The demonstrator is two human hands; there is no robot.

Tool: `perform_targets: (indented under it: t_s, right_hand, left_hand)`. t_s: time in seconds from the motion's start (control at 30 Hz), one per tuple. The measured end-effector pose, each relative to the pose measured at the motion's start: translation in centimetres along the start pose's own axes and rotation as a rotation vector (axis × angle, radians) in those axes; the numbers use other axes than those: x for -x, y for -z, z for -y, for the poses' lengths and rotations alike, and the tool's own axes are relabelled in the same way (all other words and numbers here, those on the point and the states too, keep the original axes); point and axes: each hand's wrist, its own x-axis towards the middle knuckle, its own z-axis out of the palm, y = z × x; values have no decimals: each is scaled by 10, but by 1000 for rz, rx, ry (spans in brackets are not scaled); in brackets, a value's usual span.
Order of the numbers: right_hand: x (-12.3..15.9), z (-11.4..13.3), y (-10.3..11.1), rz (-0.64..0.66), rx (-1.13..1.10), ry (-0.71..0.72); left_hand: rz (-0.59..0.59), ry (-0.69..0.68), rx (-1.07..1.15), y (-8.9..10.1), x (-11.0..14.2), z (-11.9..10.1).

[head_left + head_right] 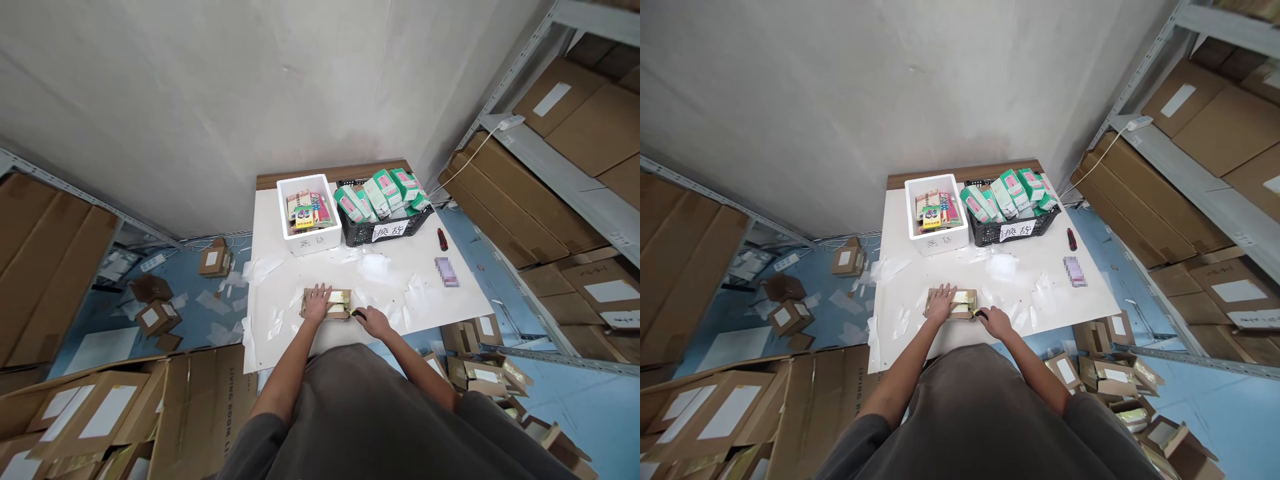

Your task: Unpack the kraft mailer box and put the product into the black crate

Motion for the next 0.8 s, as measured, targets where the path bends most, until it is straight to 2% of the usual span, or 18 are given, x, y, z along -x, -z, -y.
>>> perform_targets:
  t_s: [0.17, 0.3, 0.6, 0.73, 0.8]
  right_hand:
    - [-6, 9, 1, -59, 180, 12]
    - [-11, 14, -3, -38, 239, 13]
    - [-18, 6, 5, 46, 183, 54]
    - [-22, 7, 3, 20, 158, 66]
    - [-22, 0, 4, -10, 176, 34]
  left_hand:
    - [-68, -13, 8, 6, 6, 0]
    - [-108, 12, 17, 3, 14, -5]
    - [-166, 38, 27, -3, 17, -7]
    - [-175, 44, 33, -5, 15, -9]
    - [-176, 56, 40, -6, 16, -11]
